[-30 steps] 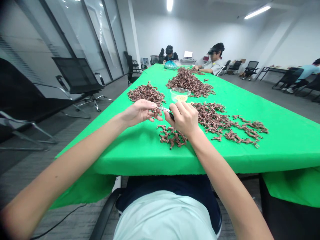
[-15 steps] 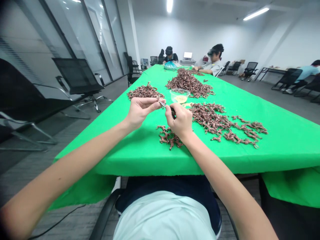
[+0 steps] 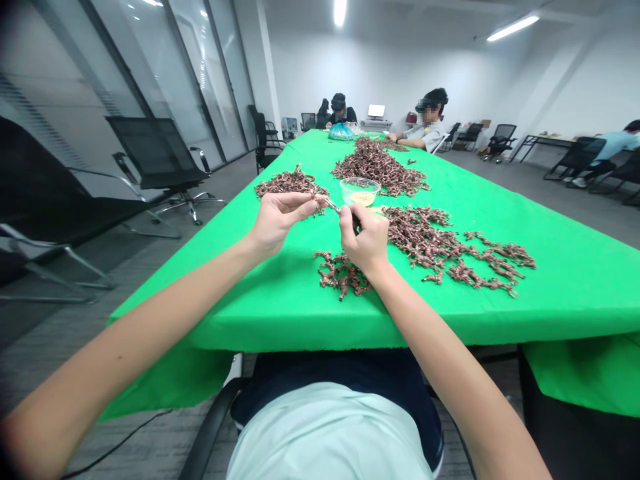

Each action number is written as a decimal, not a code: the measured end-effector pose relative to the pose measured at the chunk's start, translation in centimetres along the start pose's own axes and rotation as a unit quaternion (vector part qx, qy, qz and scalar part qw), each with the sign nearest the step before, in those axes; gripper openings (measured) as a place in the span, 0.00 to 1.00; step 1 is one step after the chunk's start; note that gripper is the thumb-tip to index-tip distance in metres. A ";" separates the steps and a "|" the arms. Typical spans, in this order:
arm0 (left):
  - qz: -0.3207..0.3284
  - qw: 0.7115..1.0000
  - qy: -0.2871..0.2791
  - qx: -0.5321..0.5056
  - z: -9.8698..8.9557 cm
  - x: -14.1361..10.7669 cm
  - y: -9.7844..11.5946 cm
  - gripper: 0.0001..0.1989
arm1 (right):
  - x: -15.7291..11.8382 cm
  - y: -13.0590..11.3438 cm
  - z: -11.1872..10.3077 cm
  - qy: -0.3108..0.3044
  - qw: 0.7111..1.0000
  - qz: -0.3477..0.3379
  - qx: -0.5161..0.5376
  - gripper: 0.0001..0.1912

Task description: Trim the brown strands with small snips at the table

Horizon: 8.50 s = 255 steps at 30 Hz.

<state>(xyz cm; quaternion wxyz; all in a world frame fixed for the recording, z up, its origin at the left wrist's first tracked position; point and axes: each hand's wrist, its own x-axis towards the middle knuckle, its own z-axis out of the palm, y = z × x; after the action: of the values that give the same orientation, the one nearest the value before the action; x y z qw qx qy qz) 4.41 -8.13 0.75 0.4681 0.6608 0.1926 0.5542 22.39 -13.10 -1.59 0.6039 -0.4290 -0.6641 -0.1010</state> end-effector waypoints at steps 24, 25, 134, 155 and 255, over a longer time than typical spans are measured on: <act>0.008 0.999 -0.027 0.031 0.1 -0.3 0.2 0.16 | 0.0 0.0 0.2 -0.035 0.999 -0.023 -0.008 0.25; 0.017 0.999 -0.027 0.044 0.0 -0.2 0.3 0.16 | 0.0 0.0 0.2 -0.040 0.999 -0.015 -0.002 0.26; 0.008 0.999 0.029 -0.035 1.3 -0.7 -0.2 0.16 | -0.8 -0.2 1.0 -0.032 0.999 -0.002 0.008 0.24; -0.006 0.999 0.016 -0.040 0.9 -0.5 -0.6 0.18 | -0.3 0.0 0.4 -0.015 0.998 0.029 0.046 0.27; -0.020 0.999 -0.033 -0.030 0.4 -0.3 -0.6 0.18 | -0.2 0.1 0.2 -0.080 0.995 -0.007 -0.063 0.24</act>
<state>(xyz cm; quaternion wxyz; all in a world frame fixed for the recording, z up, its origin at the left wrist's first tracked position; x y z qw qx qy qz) 4.88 -8.28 0.06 0.5050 0.6604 0.1737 0.5279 22.30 -13.00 -1.84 0.5200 -0.4683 -0.7055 -0.1119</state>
